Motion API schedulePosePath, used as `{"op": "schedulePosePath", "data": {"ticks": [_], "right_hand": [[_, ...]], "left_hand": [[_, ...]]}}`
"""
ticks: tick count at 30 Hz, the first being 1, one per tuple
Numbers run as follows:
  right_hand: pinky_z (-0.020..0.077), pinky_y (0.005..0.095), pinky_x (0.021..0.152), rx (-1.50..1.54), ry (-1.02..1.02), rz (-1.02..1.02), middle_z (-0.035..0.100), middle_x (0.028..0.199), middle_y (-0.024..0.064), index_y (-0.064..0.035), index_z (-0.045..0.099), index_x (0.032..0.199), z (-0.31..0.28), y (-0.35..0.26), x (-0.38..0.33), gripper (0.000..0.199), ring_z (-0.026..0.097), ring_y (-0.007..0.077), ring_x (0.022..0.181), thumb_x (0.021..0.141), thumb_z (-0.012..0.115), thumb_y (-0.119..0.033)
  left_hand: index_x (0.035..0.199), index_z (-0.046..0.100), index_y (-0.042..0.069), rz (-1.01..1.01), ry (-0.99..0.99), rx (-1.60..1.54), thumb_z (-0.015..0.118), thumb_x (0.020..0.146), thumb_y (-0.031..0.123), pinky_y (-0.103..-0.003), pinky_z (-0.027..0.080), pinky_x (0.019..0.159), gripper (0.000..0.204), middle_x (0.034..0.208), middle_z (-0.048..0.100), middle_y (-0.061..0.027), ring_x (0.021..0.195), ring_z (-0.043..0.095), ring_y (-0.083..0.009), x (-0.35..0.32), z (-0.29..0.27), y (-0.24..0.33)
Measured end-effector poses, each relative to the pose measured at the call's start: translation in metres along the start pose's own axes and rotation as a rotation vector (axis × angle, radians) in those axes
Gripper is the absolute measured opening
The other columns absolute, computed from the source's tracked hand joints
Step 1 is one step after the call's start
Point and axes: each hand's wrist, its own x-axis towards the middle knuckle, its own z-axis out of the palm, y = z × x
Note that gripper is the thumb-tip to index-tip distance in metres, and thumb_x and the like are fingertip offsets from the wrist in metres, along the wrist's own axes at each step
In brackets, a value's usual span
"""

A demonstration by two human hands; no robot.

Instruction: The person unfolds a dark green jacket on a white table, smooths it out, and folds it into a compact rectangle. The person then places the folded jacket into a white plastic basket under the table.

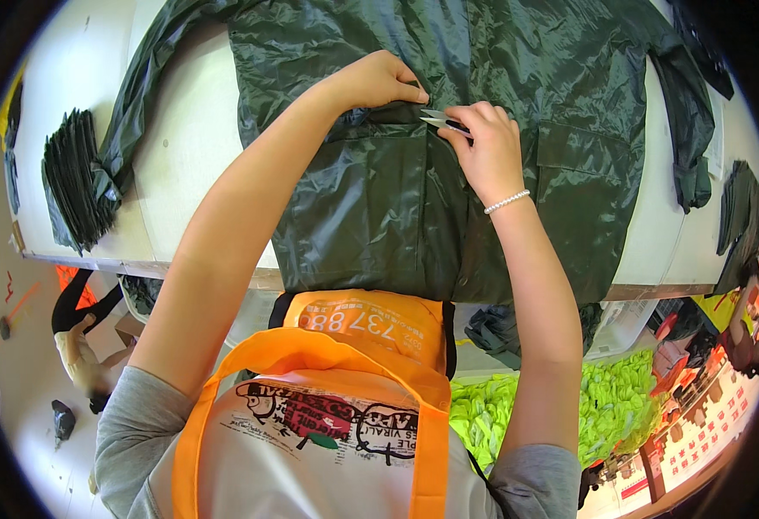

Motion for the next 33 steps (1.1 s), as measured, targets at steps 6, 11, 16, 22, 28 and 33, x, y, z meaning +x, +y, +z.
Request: {"op": "schedulePosePath", "data": {"ticks": [6,11,16,22,28,33], "right_hand": [[0.0428,0.0334,0.07,0.071,0.014,0.002,0.06,0.083,0.0052,-0.0095,0.066,0.093,-0.003,0.003,0.001,0.022,0.057,0.0234,0.079,0.074,0.075,-0.015],[0.0469,0.0216,0.075,0.833,0.145,0.41,0.063,0.098,0.0032,-0.0003,0.062,0.097,-0.006,0.003,-0.007,0.017,0.057,0.0056,0.085,0.085,0.069,-0.01],[0.0474,0.0232,0.075,0.65,-0.14,0.357,0.069,0.09,0.0076,-0.001,0.066,0.105,0.005,-0.049,-0.004,0.022,0.061,0.0074,0.08,0.095,0.056,-0.017],[0.0503,0.0326,0.073,0.519,-0.206,0.157,0.063,0.094,0.013,-0.0061,0.061,0.111,0.05,-0.043,-0.017,0.03,0.065,0.0261,0.082,0.085,0.049,0.005],[0.0484,0.0361,0.073,0.323,-0.117,0.049,0.059,0.1,0.0097,-0.0142,0.059,0.112,0.058,-0.048,-0.023,0.036,0.06,0.031,0.089,0.083,0.049,0.005],[0.0489,0.0358,0.079,0.197,-0.041,0.1,0.059,0.107,0.0091,-0.0109,0.056,0.112,0.069,-0.061,-0.022,0.036,0.06,0.0307,0.096,0.082,0.047,0.007]], "left_hand": [[0.085,0.071,0.003,-0.041,0.039,0.054,0.074,0.073,0.035,-0.037,0.049,0.063,0.035,0.07,0.065,-0.0164,0.064,0.063,-0.026,-0.011,-0.002,0.01],[0.122,0.06,0.015,0.284,0.365,0.596,0.062,0.081,0.047,-0.057,0.025,0.106,0.052,0.131,0.054,-0.0071,0.128,0.042,-0.028,-0.118,0.06,0.03],[0.137,0.044,0.016,0.12,0.308,0.645,0.062,0.079,0.051,-0.057,0.018,0.11,0.071,0.15,0.03,-0.0057,0.139,0.023,-0.0304,-0.183,0.122,0.01],[0.13,0.048,0.008,-0.068,0.792,0.463,0.069,0.079,0.02,-0.048,0.028,0.107,0.056,0.138,0.044,-0.0159,0.128,0.039,-0.0354,-0.231,0.073,-0.021],[0.141,0.026,0.0,-0.799,1.517,0.534,0.07,0.08,0.039,-0.049,0.023,0.11,0.085,0.146,0.022,-0.03,0.137,0.022,-0.0413,-0.337,-0.094,-0.184],[0.134,0.037,-0.007,-0.776,1.67,0.118,0.078,0.067,0.049,-0.041,0.043,0.095,0.096,0.122,0.053,-0.0249,0.112,0.053,-0.036,-0.404,-0.188,-0.277]]}}
